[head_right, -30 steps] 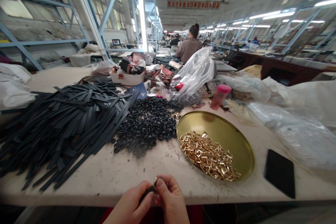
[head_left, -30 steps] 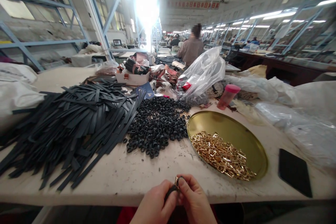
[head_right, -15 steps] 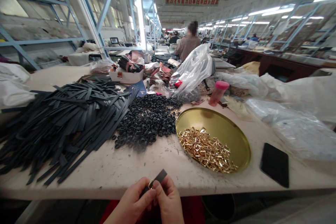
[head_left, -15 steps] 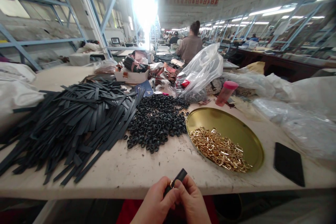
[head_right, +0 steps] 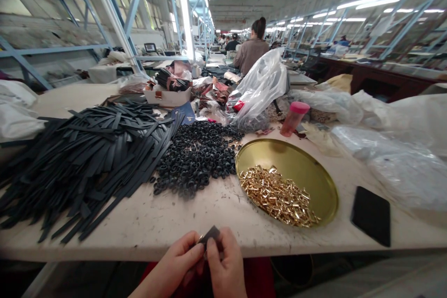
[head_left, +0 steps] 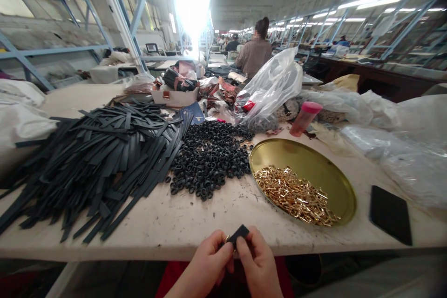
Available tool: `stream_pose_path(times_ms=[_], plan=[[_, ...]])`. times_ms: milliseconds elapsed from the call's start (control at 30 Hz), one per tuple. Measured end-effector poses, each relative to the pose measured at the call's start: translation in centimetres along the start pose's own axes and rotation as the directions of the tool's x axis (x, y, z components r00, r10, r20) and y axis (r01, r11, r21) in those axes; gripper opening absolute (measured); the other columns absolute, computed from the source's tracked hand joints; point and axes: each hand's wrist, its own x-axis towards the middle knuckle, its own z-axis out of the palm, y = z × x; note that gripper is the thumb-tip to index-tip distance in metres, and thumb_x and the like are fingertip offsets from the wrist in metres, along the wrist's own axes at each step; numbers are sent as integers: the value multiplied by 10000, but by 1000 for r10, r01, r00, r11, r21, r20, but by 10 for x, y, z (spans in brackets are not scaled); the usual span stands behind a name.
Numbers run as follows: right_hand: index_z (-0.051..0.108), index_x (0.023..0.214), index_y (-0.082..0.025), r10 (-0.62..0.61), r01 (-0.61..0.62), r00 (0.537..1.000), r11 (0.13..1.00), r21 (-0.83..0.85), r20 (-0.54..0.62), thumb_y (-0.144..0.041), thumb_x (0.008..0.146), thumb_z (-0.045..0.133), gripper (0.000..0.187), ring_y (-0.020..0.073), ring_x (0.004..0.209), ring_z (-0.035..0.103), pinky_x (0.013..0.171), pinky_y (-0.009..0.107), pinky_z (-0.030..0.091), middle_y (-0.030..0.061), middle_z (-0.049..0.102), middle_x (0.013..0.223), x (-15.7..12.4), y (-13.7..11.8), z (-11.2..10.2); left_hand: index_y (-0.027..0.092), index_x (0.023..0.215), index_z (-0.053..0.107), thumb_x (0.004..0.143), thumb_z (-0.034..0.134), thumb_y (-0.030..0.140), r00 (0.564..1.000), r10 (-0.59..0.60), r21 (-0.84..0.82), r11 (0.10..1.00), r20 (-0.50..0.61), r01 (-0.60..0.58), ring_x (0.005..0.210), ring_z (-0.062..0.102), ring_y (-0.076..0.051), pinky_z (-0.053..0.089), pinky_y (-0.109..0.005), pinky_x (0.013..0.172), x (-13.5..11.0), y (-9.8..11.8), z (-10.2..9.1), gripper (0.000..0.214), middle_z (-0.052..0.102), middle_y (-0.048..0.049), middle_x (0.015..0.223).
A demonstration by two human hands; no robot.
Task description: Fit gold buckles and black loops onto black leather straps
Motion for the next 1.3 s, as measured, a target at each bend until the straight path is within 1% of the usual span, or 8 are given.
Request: stream_pose_path(times_ms=[100,200,333,733,967,1067,1133,1300], plan=[[543,634,-181,-103,102,995,981,-167,4,-380,739,579,228,136,619,459,576,240,365,-11,501,645,2,-3,-5,198,622,401,747,435,365,993,95,184,980,-69,-81,471,414,-83,313,-193,464,-4,4,-2,212,476,52,529],[509,643,-181,103,-97,992,993,-72,79,-402,699,606,248,123,564,430,542,236,356,-37,473,588,8,-2,-9,186,634,419,762,441,381,996,87,316,945,16,-88,557,447,-108,330,-206,524,-7,12,-8,234,486,40,561],[462,604,-182,218,-227,959,973,36,180,-462,628,646,336,105,518,402,526,233,337,-56,452,536,20,5,-7,198,623,387,739,481,431,994,6,343,938,111,-44,524,402,-102,265,-197,464,0,17,-19,276,416,66,526],[474,591,-182,284,-295,912,956,-7,296,-462,621,664,340,90,501,360,508,221,304,-69,429,504,61,0,0,204,636,405,768,419,368,995,67,308,948,68,-84,544,431,-113,300,-202,490,25,18,-36,211,442,52,552],[564,638,-177,105,-20,921,974,-224,374,-508,782,483,370,137,563,459,532,246,339,-12,505,565,77,-8,-8,184,868,434,730,497,363,998,65,34,997,-18,-65,399,449,-88,323,-182,403,43,4,-41,234,520,63,534],[590,718,-190,-42,171,965,849,-500,257,-430,846,406,328,163,599,490,560,267,361,6,529,604,113,-27,-23,167,988,464,770,438,323,993,113,92,990,-20,-110,403,449,-76,338,-173,407,45,10,-40,269,523,61,572],[591,768,-206,-211,247,967,628,-738,145,-307,799,509,133,187,691,506,642,293,360,29,562,734,142,-35,-30,163,891,507,788,397,328,996,89,133,987,-20,-86,369,398,-66,295,-164,370,43,13,-36,224,489,68,535],[554,621,-195,-253,259,959,616,-744,125,-91,705,527,136,196,700,484,702,322,333,33,511,699,181,-35,-33,186,737,467,788,398,347,985,97,172,983,-141,-72,337,320,-63,235,-169,371,35,13,-32,182,441,94,441]])
